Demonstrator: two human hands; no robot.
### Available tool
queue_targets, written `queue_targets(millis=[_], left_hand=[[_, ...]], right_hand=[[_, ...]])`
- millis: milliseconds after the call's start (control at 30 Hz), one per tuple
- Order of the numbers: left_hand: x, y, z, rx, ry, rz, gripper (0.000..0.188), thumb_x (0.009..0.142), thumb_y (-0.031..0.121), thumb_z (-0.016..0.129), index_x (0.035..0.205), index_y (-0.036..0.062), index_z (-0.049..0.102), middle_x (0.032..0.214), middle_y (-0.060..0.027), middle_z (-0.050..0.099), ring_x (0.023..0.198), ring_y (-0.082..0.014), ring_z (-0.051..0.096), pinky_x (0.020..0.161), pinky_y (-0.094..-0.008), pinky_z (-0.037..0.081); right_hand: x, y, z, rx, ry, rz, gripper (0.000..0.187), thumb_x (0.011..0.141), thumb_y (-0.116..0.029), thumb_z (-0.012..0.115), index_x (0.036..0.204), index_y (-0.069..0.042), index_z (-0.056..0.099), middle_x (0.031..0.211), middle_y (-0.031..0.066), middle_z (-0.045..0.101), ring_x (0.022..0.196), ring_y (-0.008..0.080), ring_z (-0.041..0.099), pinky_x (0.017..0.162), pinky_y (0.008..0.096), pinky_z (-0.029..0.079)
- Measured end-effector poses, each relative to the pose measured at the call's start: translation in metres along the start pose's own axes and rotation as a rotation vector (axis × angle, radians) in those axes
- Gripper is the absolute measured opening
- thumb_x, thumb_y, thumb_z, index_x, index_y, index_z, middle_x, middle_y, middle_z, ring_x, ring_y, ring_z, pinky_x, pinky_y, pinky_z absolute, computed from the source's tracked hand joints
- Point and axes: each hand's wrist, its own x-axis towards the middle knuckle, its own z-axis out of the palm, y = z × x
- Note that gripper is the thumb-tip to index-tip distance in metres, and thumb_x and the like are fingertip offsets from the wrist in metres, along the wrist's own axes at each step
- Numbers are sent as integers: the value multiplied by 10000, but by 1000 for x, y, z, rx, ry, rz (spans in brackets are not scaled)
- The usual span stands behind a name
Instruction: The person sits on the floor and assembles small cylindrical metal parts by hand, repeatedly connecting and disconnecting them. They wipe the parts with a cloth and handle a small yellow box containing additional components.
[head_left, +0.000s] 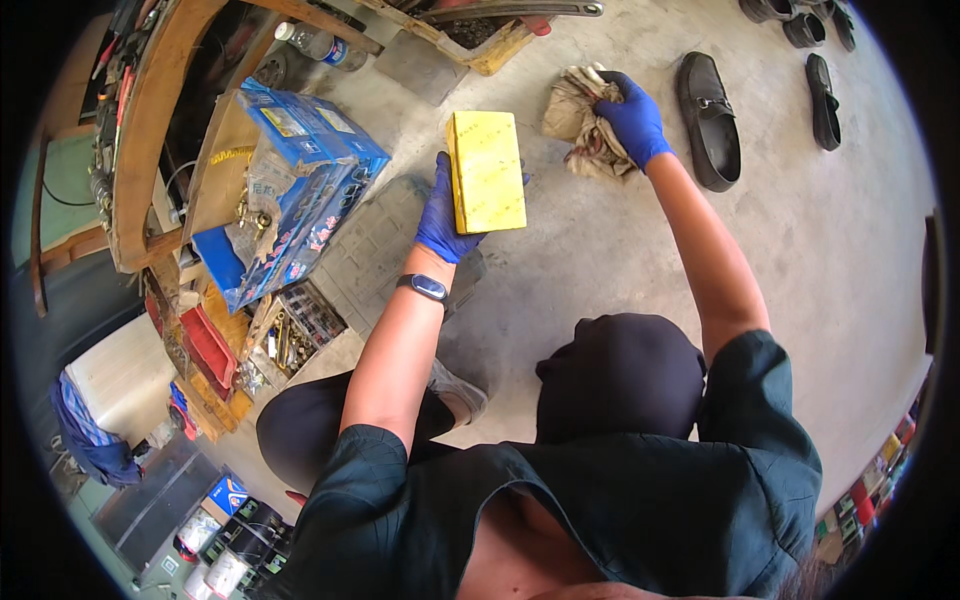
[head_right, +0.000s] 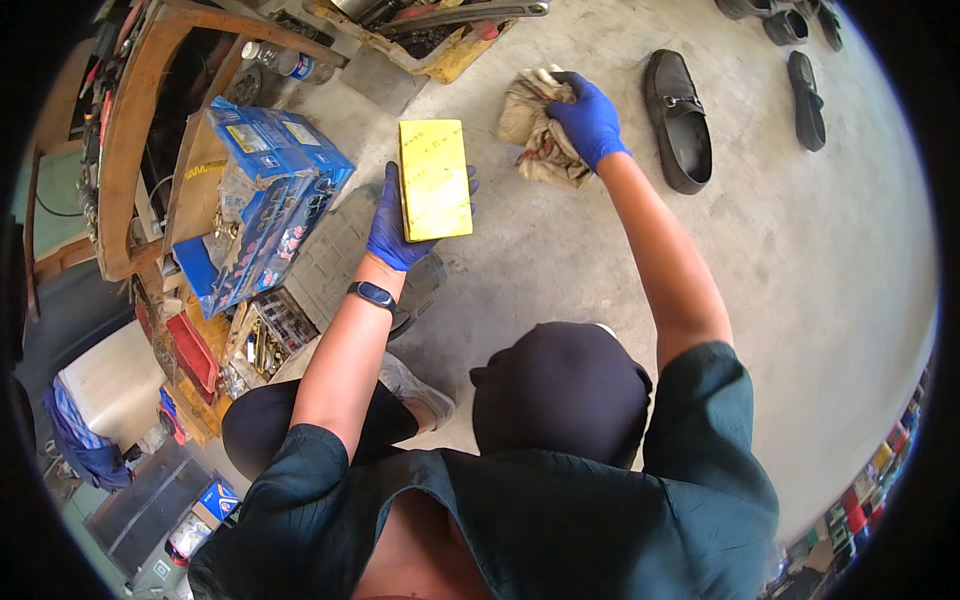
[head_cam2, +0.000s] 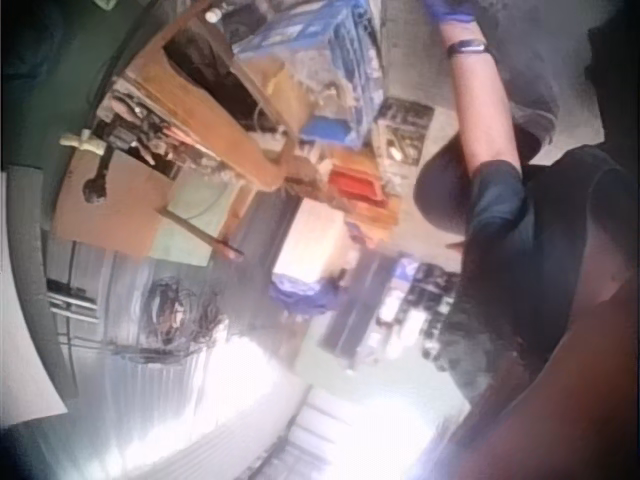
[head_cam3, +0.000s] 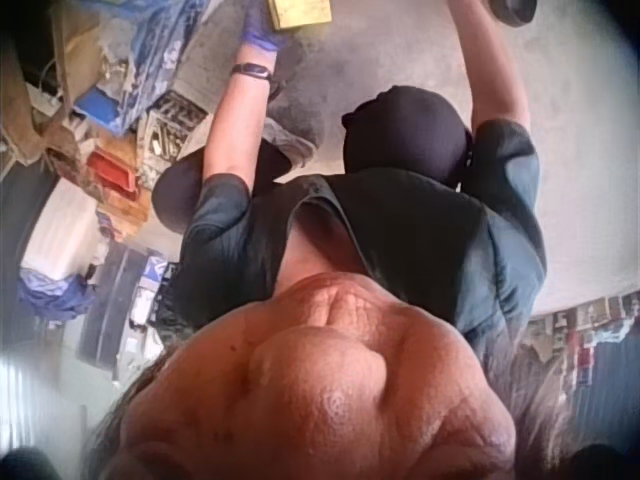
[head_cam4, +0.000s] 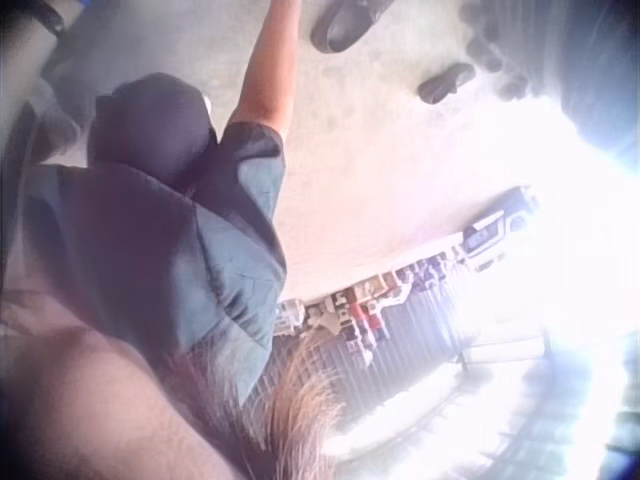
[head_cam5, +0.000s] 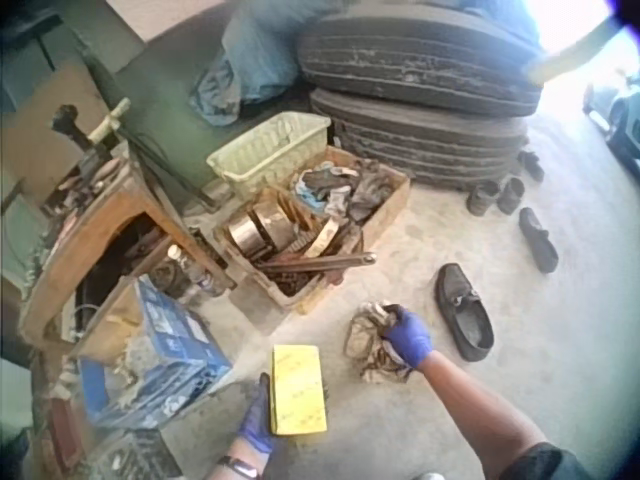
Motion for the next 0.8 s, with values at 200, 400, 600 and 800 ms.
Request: queue_targets(millis=[200, 400, 600, 800], left_hand=[[11, -16, 9, 83, 43, 18, 792, 985, 692, 347, 1568, 160, 284, 1543, -136, 414, 1378, -361, 453, 1120, -546, 395], [31, -21, -27, 285, -70, 157, 724, 1029, 621, 296, 1561, 130, 288, 1537, -150, 409, 1379, -330, 447, 1142, -488, 383], [30, -27, -14, 537, -154, 118, 745, 1015, 639, 323, 1539, 109, 340, 1509, -147, 453, 1318, -343, 508, 1102, -498, 429], [32, -53, 36, 149, 210, 70, 657, 1026, 619, 349, 1544, 215, 331, 1552, -86, 406, 1394, -326, 429, 1159, -539, 334]], right_hand=[[-40, -92, 21, -15, -211, -601, 615, 770, -78, 715, 1366, -179, 603, 1335, 184, 599, 1237, 377, 564, 1064, 410, 456], [-105, -99, 45, -229, -328, -690, 459, 821, -184, 682, 1273, -262, 672, 1319, 34, 635, 1223, 291, 581, 933, 395, 547], [-104, -82, 46, -185, -231, -775, 431, 786, -153, 688, 1207, -244, 695, 1256, 37, 661, 1167, 319, 600, 892, 408, 559], [-46, -70, 40, -336, -140, -700, 416, 830, -165, 625, 1238, -224, 681, 1182, 67, 689, 1044, 305, 656, 848, 404, 562]])
